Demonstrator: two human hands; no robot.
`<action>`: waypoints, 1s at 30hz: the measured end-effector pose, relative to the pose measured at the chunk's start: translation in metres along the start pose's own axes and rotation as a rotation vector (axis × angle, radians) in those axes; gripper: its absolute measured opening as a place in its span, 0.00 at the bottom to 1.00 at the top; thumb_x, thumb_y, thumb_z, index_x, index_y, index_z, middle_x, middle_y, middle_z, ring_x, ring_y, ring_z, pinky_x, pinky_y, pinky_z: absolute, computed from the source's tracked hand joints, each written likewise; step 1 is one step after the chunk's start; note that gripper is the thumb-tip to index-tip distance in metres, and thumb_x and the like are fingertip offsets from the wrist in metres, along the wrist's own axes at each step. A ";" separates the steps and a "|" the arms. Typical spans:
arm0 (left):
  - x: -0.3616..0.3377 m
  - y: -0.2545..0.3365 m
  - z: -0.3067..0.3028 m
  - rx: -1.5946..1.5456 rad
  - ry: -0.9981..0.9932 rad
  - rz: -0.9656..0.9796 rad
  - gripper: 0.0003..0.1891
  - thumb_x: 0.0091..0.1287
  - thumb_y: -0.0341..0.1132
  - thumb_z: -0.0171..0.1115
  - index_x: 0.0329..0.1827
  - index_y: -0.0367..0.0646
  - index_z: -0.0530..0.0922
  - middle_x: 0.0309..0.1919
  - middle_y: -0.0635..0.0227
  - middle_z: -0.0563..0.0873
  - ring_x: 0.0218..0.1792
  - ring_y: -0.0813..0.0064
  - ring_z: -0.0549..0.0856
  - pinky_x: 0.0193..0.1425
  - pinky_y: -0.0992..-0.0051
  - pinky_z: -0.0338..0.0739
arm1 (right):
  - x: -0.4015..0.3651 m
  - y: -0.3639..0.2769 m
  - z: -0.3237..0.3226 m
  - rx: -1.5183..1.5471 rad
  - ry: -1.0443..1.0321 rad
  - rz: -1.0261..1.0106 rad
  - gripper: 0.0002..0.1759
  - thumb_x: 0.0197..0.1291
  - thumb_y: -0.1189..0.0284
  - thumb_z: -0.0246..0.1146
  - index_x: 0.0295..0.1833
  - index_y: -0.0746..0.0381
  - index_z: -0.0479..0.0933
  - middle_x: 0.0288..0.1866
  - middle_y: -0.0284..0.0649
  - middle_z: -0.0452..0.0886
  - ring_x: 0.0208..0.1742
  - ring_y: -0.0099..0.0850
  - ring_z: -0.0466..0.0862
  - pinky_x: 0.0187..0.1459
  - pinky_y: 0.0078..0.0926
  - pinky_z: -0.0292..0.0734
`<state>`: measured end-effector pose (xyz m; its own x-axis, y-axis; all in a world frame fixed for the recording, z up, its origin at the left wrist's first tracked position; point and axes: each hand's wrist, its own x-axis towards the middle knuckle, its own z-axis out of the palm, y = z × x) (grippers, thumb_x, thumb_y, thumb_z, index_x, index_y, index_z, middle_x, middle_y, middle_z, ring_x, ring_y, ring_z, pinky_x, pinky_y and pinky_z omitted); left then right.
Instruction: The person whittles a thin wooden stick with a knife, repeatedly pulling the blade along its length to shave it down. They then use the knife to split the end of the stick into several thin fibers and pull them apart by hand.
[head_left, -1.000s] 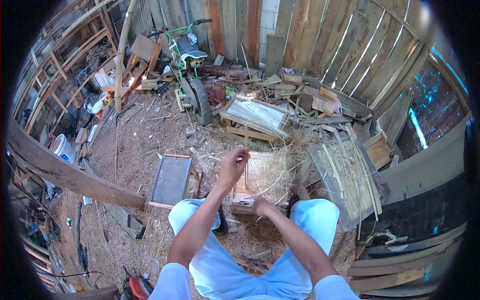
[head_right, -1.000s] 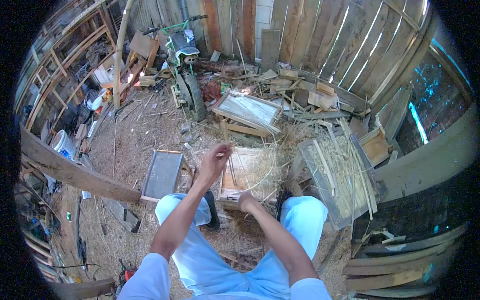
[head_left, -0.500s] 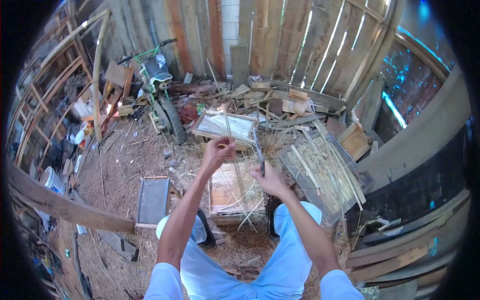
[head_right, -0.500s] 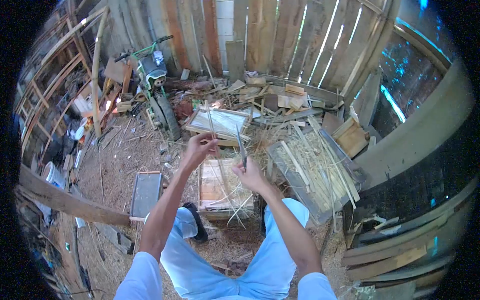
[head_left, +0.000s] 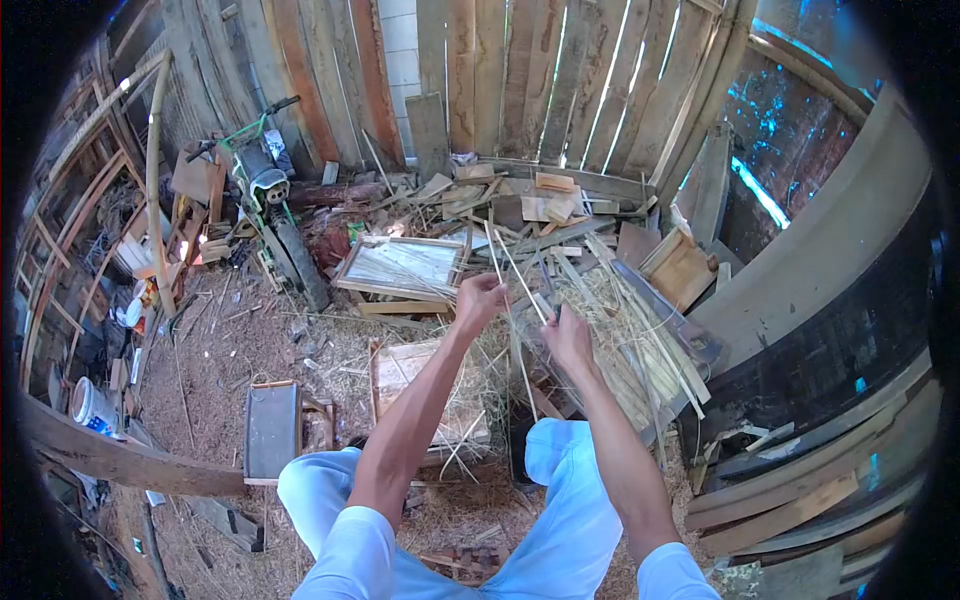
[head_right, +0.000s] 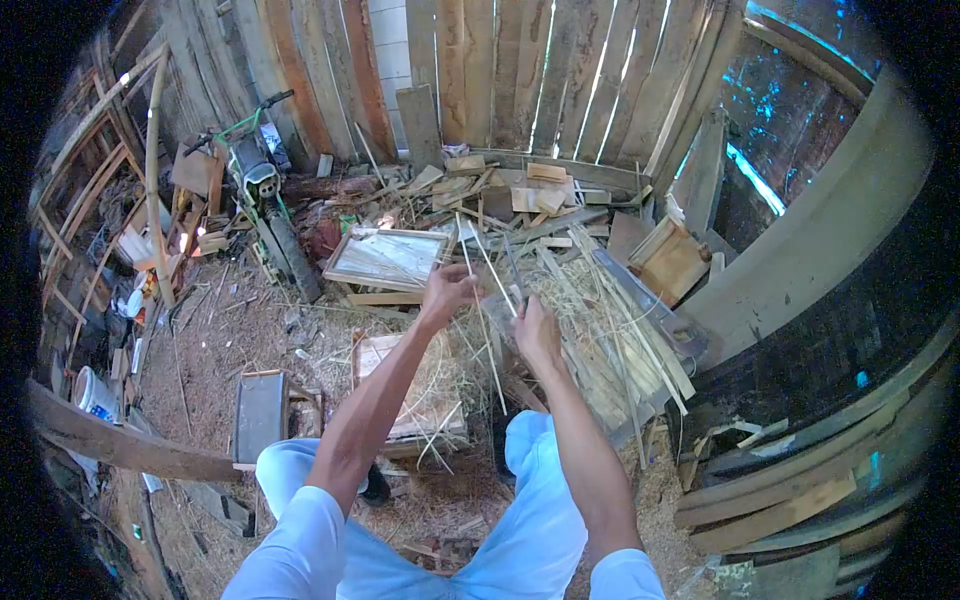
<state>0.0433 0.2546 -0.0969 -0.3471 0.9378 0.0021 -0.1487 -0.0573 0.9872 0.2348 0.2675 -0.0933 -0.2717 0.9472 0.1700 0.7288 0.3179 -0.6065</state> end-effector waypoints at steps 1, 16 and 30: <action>-0.003 -0.004 0.000 0.001 -0.001 -0.006 0.12 0.63 0.27 0.62 0.47 0.28 0.79 0.34 0.60 0.85 0.30 0.75 0.84 0.31 0.76 0.83 | 0.001 0.010 0.001 0.000 -0.003 0.005 0.12 0.49 0.75 0.67 0.38 0.67 0.74 0.31 0.51 0.82 0.34 0.48 0.83 0.36 0.43 0.76; -0.114 0.067 -0.075 -0.073 -0.056 -0.092 0.17 0.66 0.34 0.62 0.54 0.33 0.76 0.40 0.61 0.84 0.37 0.73 0.85 0.44 0.71 0.84 | 0.005 -0.028 0.002 -0.047 0.195 -0.143 0.18 0.65 0.60 0.56 0.43 0.67 0.75 0.35 0.55 0.81 0.38 0.54 0.81 0.42 0.49 0.75; -0.182 0.079 -0.132 -0.077 -0.052 -0.150 0.16 0.68 0.38 0.61 0.51 0.33 0.77 0.38 0.64 0.83 0.36 0.75 0.84 0.43 0.74 0.84 | -0.036 -0.181 0.038 1.239 -0.516 0.013 0.11 0.63 0.66 0.63 0.43 0.63 0.74 0.20 0.23 0.64 0.16 0.12 0.61 0.17 0.13 0.55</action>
<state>-0.0278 0.0344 -0.0406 -0.2676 0.9541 -0.1342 -0.2661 0.0607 0.9620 0.0887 0.1745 -0.0191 -0.6733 0.7392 0.0149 -0.2379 -0.1975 -0.9510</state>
